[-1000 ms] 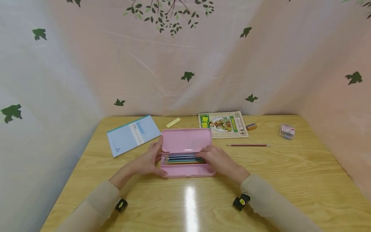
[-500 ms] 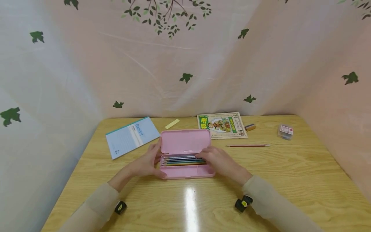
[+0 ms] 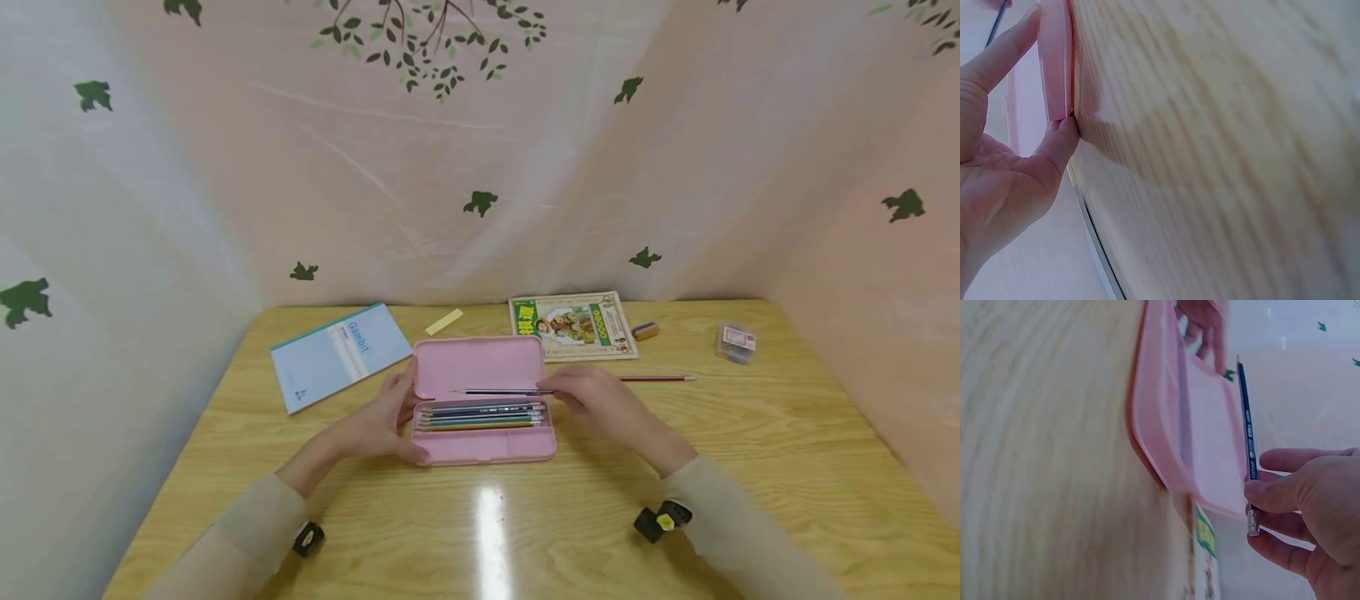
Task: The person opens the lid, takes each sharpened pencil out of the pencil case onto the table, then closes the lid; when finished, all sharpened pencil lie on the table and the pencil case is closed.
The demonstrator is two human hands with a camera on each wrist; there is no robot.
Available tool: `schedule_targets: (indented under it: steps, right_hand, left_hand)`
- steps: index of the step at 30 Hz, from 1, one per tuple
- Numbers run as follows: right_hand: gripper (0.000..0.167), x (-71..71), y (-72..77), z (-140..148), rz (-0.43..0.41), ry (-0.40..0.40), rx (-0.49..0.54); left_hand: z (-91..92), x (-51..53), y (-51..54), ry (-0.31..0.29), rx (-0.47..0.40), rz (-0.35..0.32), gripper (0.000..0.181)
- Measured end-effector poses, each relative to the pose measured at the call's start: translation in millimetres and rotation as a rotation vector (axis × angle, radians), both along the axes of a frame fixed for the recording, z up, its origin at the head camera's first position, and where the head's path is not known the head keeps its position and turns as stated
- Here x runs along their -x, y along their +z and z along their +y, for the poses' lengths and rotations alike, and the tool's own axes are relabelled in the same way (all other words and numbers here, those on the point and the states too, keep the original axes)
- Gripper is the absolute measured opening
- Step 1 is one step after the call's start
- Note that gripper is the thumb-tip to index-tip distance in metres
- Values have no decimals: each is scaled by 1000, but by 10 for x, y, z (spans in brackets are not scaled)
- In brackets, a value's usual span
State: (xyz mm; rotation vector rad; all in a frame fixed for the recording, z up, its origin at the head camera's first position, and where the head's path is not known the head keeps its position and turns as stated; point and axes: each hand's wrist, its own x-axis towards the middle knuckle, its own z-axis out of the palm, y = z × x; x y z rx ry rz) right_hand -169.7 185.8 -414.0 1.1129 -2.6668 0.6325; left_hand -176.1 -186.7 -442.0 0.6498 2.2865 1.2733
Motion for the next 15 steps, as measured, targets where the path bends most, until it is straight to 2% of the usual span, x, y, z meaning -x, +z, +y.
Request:
schedule_targets:
  steps: [8,15]
  right_hand:
    - [33,44,151,528,70,-58,-15]
    - [37,-28,79,858,81,-93,4]
  left_hand:
    - [13,17,29,-6,-4,14,141]
    - [6,16,23,-5,-12,2,142]
